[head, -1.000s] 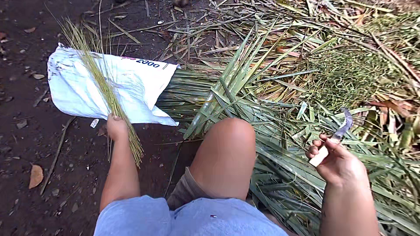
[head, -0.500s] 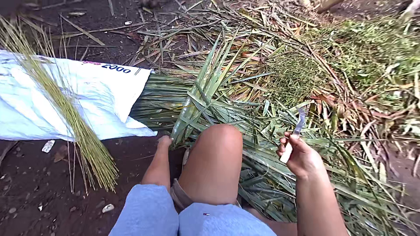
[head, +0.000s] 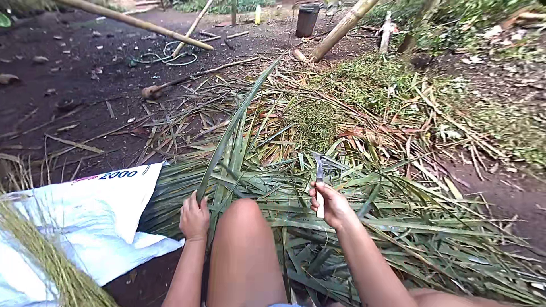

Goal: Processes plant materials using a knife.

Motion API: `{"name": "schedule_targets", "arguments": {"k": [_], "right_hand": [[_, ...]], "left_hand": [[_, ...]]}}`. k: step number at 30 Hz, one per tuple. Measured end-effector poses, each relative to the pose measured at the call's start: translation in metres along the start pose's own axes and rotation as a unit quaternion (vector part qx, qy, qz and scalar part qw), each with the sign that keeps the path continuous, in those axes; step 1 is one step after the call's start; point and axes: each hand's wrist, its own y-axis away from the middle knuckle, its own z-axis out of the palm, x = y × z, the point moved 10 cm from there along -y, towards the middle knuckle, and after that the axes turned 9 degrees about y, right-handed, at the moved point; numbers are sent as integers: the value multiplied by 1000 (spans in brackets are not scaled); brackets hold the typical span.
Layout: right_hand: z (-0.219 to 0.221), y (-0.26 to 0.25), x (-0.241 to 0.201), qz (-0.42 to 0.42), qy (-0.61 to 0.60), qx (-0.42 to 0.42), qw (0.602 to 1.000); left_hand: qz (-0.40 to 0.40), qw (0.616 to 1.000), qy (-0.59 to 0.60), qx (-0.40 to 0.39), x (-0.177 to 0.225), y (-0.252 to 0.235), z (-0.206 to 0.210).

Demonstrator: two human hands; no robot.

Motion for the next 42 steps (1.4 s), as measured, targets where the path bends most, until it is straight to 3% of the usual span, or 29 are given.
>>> {"name": "schedule_targets", "arguments": {"k": [4, 7, 10, 12, 14, 20, 29, 42], "right_hand": [[11, 12, -26, -98, 56, -27, 993], [11, 26, -51, -189, 108, -5, 976], [9, 34, -69, -267, 282, 37, 921], [6, 31, -67, -281, 389, 69, 875], [2, 19, -54, -256, 441, 84, 856], [5, -9, -14, -164, 504, 53, 846], [11, -17, 0, -177, 519, 57, 834], [15, -14, -6, -180, 540, 47, 821]], "left_hand": [[-21, 990, 113, -82, 117, -57, 2], [-52, 960, 157, -227, 192, -74, 37], [-71, 880, 104, -458, 235, -39, 112], [-152, 814, 162, -536, 226, 2, 161], [-219, 781, 226, -539, 209, 33, 193], [-230, 792, 298, -481, 219, 42, 202], [-429, 665, 465, -398, 212, 44, 204], [-446, 629, 479, -419, 214, 63, 188]]}}
